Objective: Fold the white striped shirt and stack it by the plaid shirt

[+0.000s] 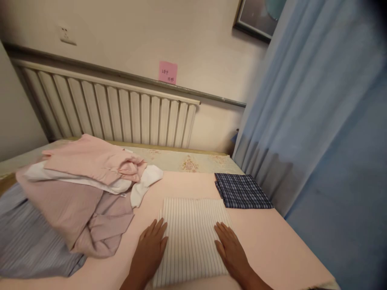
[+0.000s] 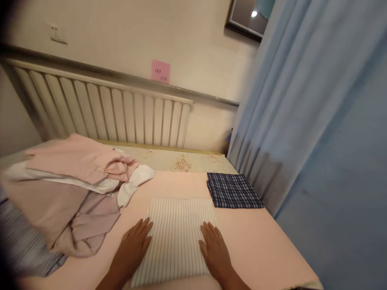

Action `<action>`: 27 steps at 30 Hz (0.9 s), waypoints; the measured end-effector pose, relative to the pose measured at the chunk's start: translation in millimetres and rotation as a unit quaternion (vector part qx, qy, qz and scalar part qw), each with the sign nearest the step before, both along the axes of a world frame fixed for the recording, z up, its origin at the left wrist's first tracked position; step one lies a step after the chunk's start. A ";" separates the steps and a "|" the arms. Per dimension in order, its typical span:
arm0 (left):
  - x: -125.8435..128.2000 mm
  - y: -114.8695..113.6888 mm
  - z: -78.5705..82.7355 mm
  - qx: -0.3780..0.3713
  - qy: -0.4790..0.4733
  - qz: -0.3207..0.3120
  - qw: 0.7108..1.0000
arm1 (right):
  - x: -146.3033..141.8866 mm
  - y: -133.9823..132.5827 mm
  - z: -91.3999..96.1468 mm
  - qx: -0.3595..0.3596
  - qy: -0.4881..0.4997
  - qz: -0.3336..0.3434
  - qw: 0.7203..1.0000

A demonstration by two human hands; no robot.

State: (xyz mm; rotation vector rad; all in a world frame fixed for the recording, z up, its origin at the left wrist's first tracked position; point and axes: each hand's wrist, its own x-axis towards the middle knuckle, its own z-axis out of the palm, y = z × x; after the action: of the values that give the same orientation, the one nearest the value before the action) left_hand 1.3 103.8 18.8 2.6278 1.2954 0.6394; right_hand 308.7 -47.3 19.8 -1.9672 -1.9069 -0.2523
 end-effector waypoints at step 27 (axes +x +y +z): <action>-1.3 6.4 1.6 -0.018 -0.061 -0.007 0.998 | -14.7 234.8 78.9 -0.388 0.004 0.036 0.921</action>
State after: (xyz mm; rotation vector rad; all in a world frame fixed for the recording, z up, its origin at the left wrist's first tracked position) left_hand 0.0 110.2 20.4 2.5246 1.2397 0.7535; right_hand 294.0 187.6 98.6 -2.3225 -2.2833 0.6355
